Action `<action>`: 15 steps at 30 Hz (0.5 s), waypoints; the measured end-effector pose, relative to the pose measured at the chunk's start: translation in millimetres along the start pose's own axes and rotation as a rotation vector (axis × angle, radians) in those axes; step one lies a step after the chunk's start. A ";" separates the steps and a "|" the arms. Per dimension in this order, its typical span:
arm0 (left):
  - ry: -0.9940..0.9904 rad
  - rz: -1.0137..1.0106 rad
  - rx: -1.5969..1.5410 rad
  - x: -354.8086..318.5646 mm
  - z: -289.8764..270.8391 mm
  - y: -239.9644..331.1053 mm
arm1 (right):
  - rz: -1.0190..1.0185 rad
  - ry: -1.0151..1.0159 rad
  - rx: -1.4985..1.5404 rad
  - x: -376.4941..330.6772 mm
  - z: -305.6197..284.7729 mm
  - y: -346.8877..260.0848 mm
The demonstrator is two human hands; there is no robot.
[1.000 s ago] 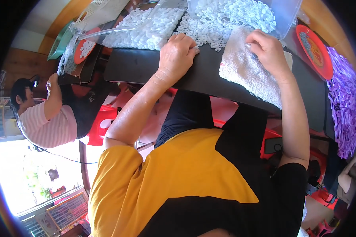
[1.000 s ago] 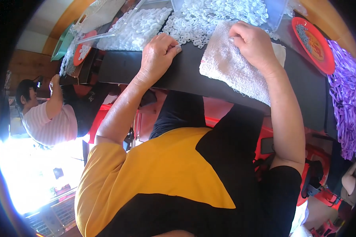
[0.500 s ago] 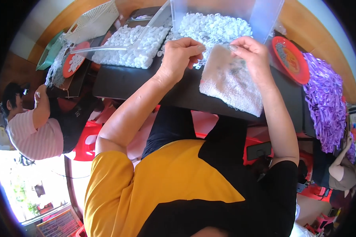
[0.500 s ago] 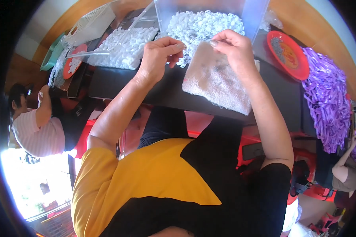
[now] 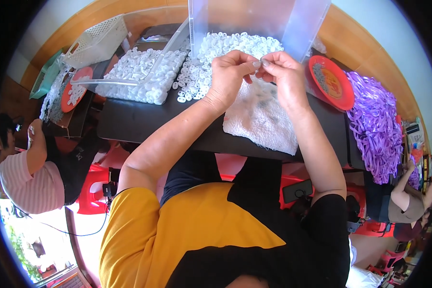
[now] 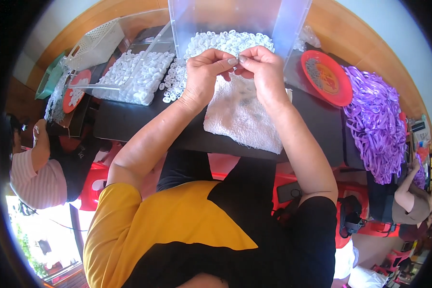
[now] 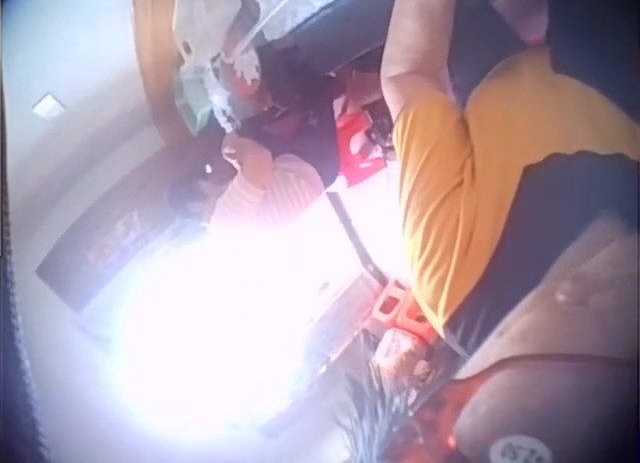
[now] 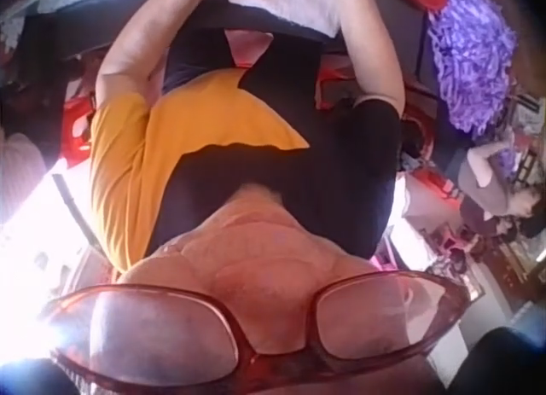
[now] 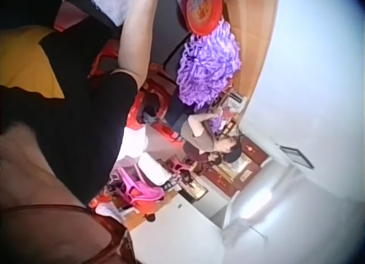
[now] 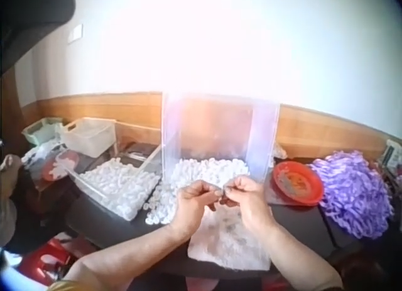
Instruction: Inspecting and sorting small white plastic hardware components on a workbench.
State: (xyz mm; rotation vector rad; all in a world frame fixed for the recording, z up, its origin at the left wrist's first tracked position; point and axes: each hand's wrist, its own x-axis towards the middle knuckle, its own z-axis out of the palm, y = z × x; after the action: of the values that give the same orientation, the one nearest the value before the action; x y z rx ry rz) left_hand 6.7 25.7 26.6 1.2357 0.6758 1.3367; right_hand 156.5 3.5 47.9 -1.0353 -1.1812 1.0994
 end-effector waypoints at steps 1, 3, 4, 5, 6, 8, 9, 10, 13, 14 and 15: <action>0.001 -0.080 -0.101 0.8 -2.2 -1.6 | 0.005 -0.001 0.001 0.6 0.6 3.2; 0.032 -0.118 -0.145 2.2 -4.9 -6.5 | 0.025 -0.019 -0.019 0.6 4.0 9.2; 0.059 -0.152 -0.189 3.0 -6.2 -9.0 | 0.014 -0.023 -0.013 -1.7 6.0 10.7; 0.061 -0.159 -0.188 3.7 -7.3 -10.1 | 0.022 -0.022 -0.011 -1.0 4.9 14.8; 0.038 -0.212 -0.196 4.8 -9.0 -11.0 | 0.008 -0.018 -0.015 -0.3 3.5 20.1; 0.019 -0.274 -0.202 6.0 -11.2 -12.4 | 0.003 -0.014 -0.015 0.3 1.9 26.7; 0.017 -0.299 -0.183 6.0 -12.1 -12.6 | -0.008 -0.033 -0.027 0.1 1.3 27.5; 0.015 -0.325 -0.163 6.1 -13.0 -13.1 | -0.019 -0.051 -0.039 -0.1 0.7 28.4; 0.023 -0.367 -0.209 6.7 -16.4 -15.6 | -0.058 -0.035 -0.050 -0.9 -2.3 31.9; 0.026 -0.373 -0.210 6.3 -15.9 -15.7 | -0.051 -0.034 -0.049 -1.5 -2.8 31.6; 0.034 -0.379 -0.229 5.5 -15.0 -15.5 | -0.052 -0.030 -0.040 -2.5 -3.3 30.7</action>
State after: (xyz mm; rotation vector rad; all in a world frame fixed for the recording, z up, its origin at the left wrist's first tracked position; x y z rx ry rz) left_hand -0.8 37.9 9.6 0.8528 0.7185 1.0858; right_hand 156.7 6.1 17.0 -1.0167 -1.2519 1.0569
